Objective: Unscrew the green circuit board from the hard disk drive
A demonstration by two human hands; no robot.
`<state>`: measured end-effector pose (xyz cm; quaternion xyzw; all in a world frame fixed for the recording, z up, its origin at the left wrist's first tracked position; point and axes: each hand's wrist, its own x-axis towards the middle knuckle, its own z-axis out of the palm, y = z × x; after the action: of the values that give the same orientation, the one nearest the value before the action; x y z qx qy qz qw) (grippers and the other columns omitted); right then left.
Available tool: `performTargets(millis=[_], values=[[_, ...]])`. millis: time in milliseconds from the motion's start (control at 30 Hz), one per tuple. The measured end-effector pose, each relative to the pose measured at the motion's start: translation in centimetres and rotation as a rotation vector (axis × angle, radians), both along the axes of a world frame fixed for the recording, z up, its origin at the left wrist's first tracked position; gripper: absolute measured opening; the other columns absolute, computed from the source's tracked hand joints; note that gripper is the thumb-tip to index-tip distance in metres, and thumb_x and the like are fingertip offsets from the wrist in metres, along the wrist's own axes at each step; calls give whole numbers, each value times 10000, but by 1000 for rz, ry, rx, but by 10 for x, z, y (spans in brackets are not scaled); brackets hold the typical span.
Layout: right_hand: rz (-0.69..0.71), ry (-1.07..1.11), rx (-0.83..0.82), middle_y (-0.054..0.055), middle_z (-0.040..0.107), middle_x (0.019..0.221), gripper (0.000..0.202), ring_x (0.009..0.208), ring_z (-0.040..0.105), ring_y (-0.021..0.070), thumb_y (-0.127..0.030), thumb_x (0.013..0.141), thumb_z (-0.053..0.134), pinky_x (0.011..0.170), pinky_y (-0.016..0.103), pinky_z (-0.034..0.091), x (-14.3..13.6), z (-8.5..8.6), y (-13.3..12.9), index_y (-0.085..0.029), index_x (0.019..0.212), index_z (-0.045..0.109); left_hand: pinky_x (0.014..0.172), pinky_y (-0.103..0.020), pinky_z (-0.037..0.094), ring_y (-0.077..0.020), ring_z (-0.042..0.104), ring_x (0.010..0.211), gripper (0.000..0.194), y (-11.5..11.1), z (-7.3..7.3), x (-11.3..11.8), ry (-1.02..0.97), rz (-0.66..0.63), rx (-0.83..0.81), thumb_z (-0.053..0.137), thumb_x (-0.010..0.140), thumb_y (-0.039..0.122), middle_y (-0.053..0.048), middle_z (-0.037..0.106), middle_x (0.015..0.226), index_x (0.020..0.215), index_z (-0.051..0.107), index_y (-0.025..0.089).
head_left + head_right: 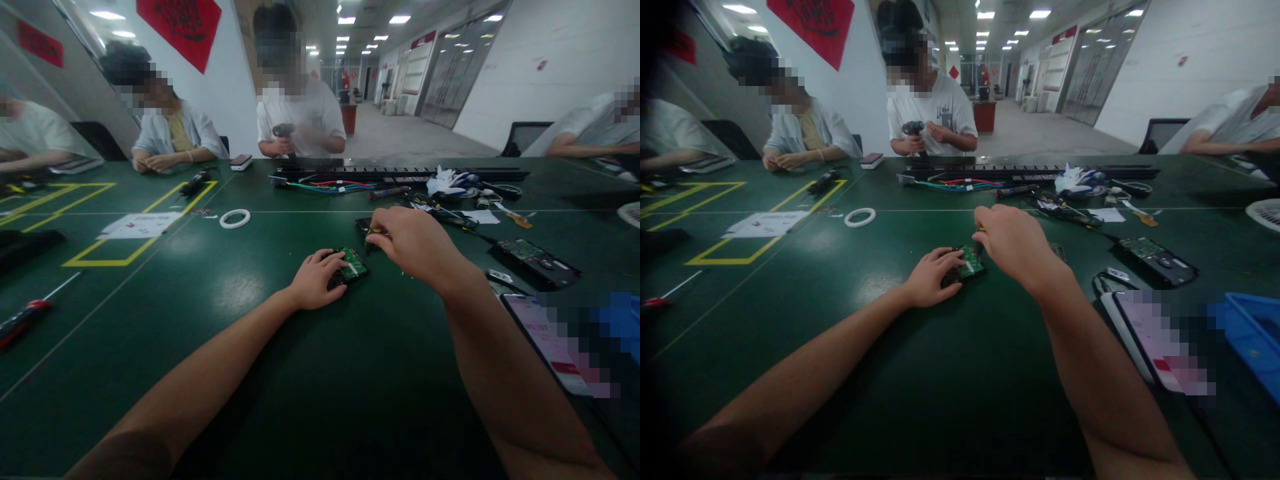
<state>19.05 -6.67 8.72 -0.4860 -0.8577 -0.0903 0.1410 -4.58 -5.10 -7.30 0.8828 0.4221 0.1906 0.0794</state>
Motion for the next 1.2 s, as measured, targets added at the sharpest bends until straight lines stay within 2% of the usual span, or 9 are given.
performTargets(millis=[233, 400, 667, 1000, 1200], values=[[-36, -75, 10, 114, 730, 1004, 144, 881, 666, 247, -296, 986, 627, 703, 331, 385, -16, 3, -1, -180, 1050, 682, 1159, -605, 384, -373, 361, 1499, 556, -1, 0, 1, 0, 4, 11, 662, 875, 471, -35, 492, 1618, 1389, 560, 285], [19, -69, 21, 109, 725, 1060, 135, 881, 677, 234, -271, 987, 620, 686, 321, 386, -25, -1, -9, -191, 1078, 678, 1156, -618, 380, -384, 357, 1498, 557, 0, -1, 0, -2, 1, 8, 664, 875, 471, -40, 499, 1612, 1389, 560, 283], [-53, -49, 6, 112, 747, 999, 152, 887, 675, 252, -302, 977, 642, 721, 338, 394, -16, 5, 1, -182, 1046, 704, 1167, -627, 366, -385, 346, 1506, 562, 0, 0, 0, -19, -8, -7, 663, 881, 477, -51, 500, 1609, 1400, 558, 291], [-2, -6, -8, 113, 769, 1057, 176, 948, 685, 247, -258, 976, 611, 781, 332, 438, -7, 2, -2, -184, 1086, 727, 1160, -615, 381, -374, 362, 1501, 560, 0, 0, 1, -4, -4, 12, 662, 879, 473, -40, 496, 1613, 1398, 561, 289], [-5, -22, -16, 97, 771, 1008, 149, 903, 681, 243, -263, 961, 627, 773, 338, 427, -9, 6, -2, -196, 1048, 729, 1166, -616, 376, -368, 360, 1504, 555, 0, 0, 1, -11, 4, 8, 670, 874, 466, -36, 499, 1611, 1394, 567, 301]])
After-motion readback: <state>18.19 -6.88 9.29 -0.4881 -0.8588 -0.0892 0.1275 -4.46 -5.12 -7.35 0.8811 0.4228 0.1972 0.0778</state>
